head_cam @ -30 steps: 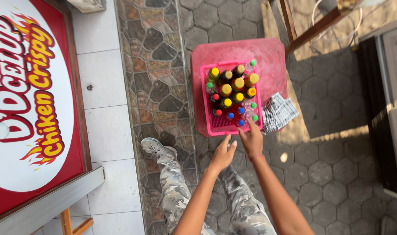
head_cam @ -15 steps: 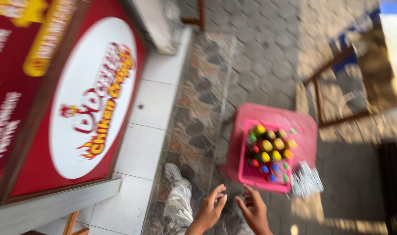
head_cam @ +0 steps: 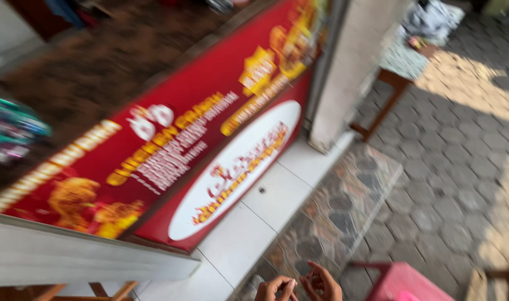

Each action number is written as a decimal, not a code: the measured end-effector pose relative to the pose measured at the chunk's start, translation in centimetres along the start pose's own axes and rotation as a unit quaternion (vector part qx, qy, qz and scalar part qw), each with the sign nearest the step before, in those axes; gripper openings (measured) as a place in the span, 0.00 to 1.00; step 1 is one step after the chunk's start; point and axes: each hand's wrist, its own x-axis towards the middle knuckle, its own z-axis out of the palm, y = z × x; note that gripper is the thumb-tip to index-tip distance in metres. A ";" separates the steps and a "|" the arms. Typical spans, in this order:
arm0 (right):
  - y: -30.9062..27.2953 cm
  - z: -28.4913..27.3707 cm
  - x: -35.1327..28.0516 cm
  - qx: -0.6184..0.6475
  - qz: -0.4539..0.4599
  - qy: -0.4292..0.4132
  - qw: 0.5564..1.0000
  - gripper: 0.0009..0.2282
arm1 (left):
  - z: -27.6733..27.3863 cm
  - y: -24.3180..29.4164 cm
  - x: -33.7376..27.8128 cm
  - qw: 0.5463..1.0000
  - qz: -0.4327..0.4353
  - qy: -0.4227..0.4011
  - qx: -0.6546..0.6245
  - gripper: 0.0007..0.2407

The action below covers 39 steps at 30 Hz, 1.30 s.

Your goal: The person repeatedly picks up various bottles from a counter and places them into a pink basket on a stool. The person handles bottles with different colored caps one at a time, moving them from the counter to the basket throughout the clip.

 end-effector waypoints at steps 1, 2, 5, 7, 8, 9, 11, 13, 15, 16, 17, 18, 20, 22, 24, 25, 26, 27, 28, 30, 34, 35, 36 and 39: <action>-1.2 1.4 1.2 -0.008 0.000 -0.007 1.000 0.22 | -2.0 0.7 1.0 1.000 -0.007 0.004 0.013 0.10; -2.6 2.8 2.6 -0.016 0.000 -0.014 1.000 0.22 | -3.8 1.4 1.8 1.000 0.007 0.009 0.015 0.10; -6.6 6.7 5.1 -0.025 0.022 -0.024 0.999 0.20 | -9.3 4.7 3.1 0.999 -0.007 0.013 0.036 0.11; -9.1 8.4 6.2 -0.038 0.037 -0.038 0.998 0.20 | -12.3 7.5 3.4 0.995 -0.083 0.010 0.061 0.13; -10.4 9.1 6.7 -0.045 0.045 -0.044 0.997 0.20 | -13.1 9.2 3.5 0.997 -0.046 0.036 0.042 0.13; -11.6 9.6 7.1 -0.033 0.027 -0.041 0.998 0.20 | -13.8 11.0 3.6 0.998 -0.008 0.060 0.025 0.14; -14.0 10.5 7.7 -0.010 -0.011 -0.037 0.999 0.19 | -15.6 14.6 3.6 0.995 0.053 0.080 0.010 0.13; -16.7 11.1 8.6 -0.002 -0.056 -0.040 0.998 0.19 | -18.0 18.2 4.0 0.992 0.099 0.071 0.013 0.10; -19.8 11.3 9.6 -0.007 -0.064 -0.058 0.996 0.19 | -19.4 22.0 4.2 0.989 0.111 0.097 -0.007 0.10; -21.5 11.1 10.3 -0.016 -0.050 -0.073 0.996 0.19 | -20.1 24.0 4.3 0.987 0.116 0.109 -0.017 0.10; -23.4 11.2 11.1 -0.025 -0.037 -0.087 0.995 0.19 | -20.8 25.9 4.6 0.984 0.129 0.121 -0.018 0.10; -25.3 11.5 12.0 0.002 -0.047 -0.092 0.995 0.18 | -21.6 27.8 5.0 0.981 0.141 0.133 -0.019 0.10; -29.2 12.2 13.6 0.056 -0.062 -0.106 0.991 0.18 | -23.0 31.3 5.9 0.971 0.181 0.158 -0.008 0.11; -33.5 13.3 16.2 0.095 -0.110 -0.101 0.984 0.17 | -24.7 34.7 7.6 0.952 0.243 0.184 0.021 0.11; -38.4 14.5 19.2 0.119 -0.163 -0.098 0.975 0.16 | -26.2 37.9 9.8 0.937 0.268 0.221 0.026 0.10; -41.0 15.0 20.8 0.122 -0.193 -0.093 0.969 0.15 | -27.1 39.5 11.0 0.929 0.281 0.238 0.029 0.10; -43.8 15.7 22.5 0.125 -0.222 -0.089 0.963 0.14 | -28.0 41.0 12.1 0.922 0.294 0.250 0.023 0.10; -46.8 16.1 24.1 0.094 -0.255 -0.087 0.958 0.14 | -28.7 42.7 13.4 0.915 0.306 0.263 0.013 0.11; -49.9 16.8 25.7 0.064 -0.288 -0.085 0.952 0.14 | -29.5 44.4 14.7 0.907 0.319 0.275 0.004 0.12; -55.5 17.5 28.4 0.020 -0.340 -0.102 0.934 0.15 | -31.0 47.0 16.6 0.905 0.296 0.307 0.007 0.12; -66.1 20.5 34.4 -0.019 -0.430 -0.159 0.889 0.17 | -33.7 52.0 20.5 0.909 0.204 0.363 0.015 0.14; -68.0 21.3 35.7 -0.033 -0.445 -0.170 0.878 0.18 | -34.3 52.9 21.5 0.902 0.207 0.378 0.018 0.14; -69.6 22.2 37.0 -0.058 -0.473 -0.156 0.865 0.19 | -34.8 53.6 22.5 0.895 0.210 0.393 0.020 0.15; -73.3 25.1 40.7 -0.126 -0.551 -0.110 0.817 0.24 | -36.2 55.0 25.5 0.888 0.200 0.414 0.032 0.18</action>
